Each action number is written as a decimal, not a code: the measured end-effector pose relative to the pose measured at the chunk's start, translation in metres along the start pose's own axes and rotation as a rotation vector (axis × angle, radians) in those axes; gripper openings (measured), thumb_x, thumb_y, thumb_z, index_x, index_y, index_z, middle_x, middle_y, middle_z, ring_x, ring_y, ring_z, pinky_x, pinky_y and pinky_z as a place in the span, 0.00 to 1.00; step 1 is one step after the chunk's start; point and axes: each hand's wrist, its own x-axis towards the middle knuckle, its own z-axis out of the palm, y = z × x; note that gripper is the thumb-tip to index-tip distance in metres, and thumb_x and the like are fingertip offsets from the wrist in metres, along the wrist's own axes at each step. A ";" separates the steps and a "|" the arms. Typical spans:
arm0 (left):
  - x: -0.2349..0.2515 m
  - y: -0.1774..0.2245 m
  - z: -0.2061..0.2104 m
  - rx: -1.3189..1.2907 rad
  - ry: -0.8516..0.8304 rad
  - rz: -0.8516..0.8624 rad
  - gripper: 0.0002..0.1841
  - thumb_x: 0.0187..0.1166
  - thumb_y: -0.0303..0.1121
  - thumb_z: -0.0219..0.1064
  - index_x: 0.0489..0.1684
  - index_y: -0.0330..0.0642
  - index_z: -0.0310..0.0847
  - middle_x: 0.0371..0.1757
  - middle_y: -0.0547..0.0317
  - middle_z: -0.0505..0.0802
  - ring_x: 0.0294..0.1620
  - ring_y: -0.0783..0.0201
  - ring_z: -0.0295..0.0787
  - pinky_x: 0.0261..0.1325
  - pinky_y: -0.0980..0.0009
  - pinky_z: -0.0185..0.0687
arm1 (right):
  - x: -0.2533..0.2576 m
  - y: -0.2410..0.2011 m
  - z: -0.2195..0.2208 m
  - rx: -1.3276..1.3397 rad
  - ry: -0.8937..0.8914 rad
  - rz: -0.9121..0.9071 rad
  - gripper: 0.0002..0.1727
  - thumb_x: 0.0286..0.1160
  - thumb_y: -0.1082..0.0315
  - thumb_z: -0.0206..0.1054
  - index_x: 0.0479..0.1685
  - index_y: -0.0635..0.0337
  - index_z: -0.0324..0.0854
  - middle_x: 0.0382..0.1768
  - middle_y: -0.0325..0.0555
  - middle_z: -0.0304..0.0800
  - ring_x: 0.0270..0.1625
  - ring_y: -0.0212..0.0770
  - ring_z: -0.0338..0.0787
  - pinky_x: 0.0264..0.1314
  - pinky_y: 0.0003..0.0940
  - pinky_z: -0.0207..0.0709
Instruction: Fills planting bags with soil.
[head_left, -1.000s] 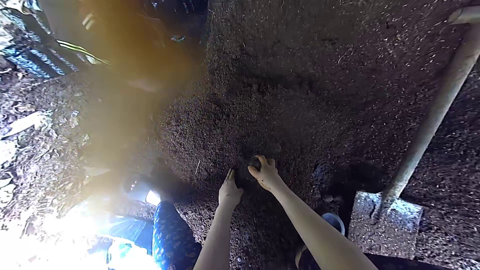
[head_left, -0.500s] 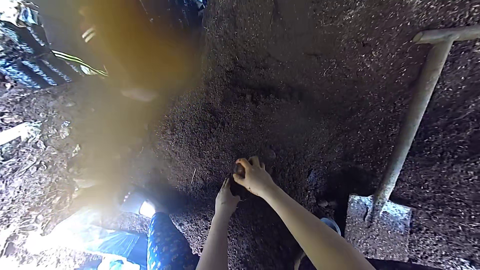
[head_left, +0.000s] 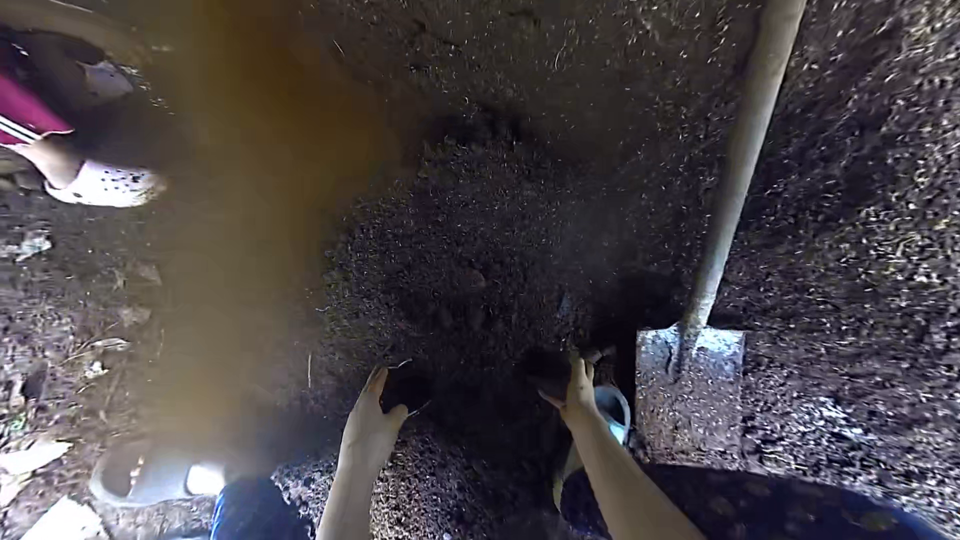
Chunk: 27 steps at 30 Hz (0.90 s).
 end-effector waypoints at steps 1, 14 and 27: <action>0.002 -0.003 0.002 -0.022 0.013 -0.003 0.39 0.76 0.24 0.68 0.92 0.42 0.59 0.95 0.52 0.61 0.92 0.53 0.60 0.89 0.50 0.62 | -0.004 0.007 0.015 0.145 -0.002 0.023 0.38 0.91 0.42 0.47 0.95 0.38 0.38 0.86 0.62 0.60 0.71 0.67 0.80 0.55 0.67 0.83; 0.010 -0.039 0.008 -0.020 -0.051 0.142 0.44 0.65 0.24 0.71 0.91 0.35 0.60 0.95 0.46 0.60 0.92 0.53 0.62 0.87 0.52 0.67 | 0.046 -0.036 0.172 0.439 0.204 -0.203 0.38 0.88 0.53 0.56 0.94 0.49 0.42 0.79 0.67 0.66 0.68 0.62 0.80 0.57 0.61 0.82; 0.002 -0.015 0.015 0.041 -0.123 0.160 0.43 0.72 0.26 0.70 0.93 0.43 0.57 0.95 0.56 0.61 0.93 0.58 0.59 0.92 0.54 0.59 | 0.049 -0.089 0.105 0.306 -0.469 -0.184 0.35 0.92 0.42 0.41 0.93 0.46 0.47 0.83 0.60 0.65 0.72 0.62 0.81 0.59 0.63 0.84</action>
